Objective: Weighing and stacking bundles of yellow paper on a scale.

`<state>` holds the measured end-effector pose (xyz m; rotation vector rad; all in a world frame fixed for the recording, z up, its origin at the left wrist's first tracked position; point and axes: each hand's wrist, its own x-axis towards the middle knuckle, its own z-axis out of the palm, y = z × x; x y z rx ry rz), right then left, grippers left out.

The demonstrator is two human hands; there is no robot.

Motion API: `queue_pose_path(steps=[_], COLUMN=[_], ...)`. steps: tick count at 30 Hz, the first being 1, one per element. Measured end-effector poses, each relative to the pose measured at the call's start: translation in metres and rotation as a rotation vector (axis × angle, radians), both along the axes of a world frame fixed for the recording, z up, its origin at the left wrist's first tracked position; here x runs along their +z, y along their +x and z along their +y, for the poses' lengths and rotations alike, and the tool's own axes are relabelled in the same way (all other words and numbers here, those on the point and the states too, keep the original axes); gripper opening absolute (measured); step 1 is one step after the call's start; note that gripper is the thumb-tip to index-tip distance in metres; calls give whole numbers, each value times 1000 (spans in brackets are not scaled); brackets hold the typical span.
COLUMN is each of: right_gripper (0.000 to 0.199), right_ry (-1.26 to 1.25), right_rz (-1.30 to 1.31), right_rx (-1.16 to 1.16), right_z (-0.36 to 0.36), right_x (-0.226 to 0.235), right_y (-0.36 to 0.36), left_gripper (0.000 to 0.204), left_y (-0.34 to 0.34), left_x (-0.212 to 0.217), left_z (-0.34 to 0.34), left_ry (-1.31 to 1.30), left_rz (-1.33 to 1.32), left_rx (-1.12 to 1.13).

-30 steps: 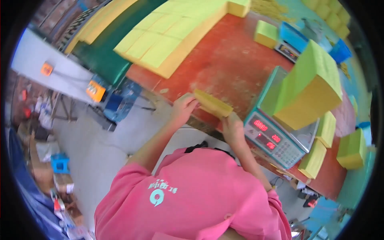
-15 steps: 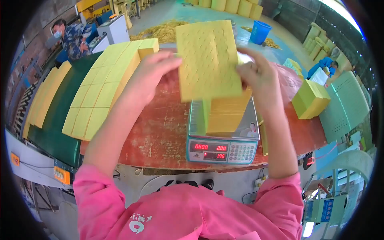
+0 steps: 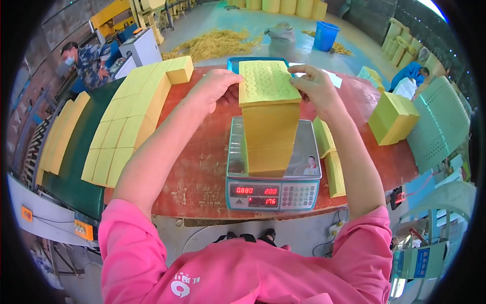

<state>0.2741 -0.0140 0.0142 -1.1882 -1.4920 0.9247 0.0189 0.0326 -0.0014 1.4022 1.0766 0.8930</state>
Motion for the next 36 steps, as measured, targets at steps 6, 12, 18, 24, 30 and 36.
queue_pose_path(steps=[6, 12, 18, 24, 30, 36], right_gripper=[34, 32, 29, 28, 24, 17], right_ry=[8, 125, 267, 263, 346, 235], right_rz=[13, -126, -189, -296, -94, 191], right_rx=[28, -30, -129, -215, -258, -288], right_z=[0, 6, 13, -3, -8, -102], right_x=[-5, -21, -36, -24, -44, -80], right_y=[6, 14, 13, -3, 10, 16], left_gripper=[19, 18, 21, 30, 23, 20], left_y=[3, 9, 20, 19, 11, -99], left_x=[-6, -5, -5, -30, -45, -188], left_z=[-4, -13, -16, -6, -31, -105], left_ry=[18, -13, 56, 582, 397, 335], left_rz=[-8, -32, 92, 363, 86, 256], left_rx=[-8, -3, 81, 249, 265, 647])
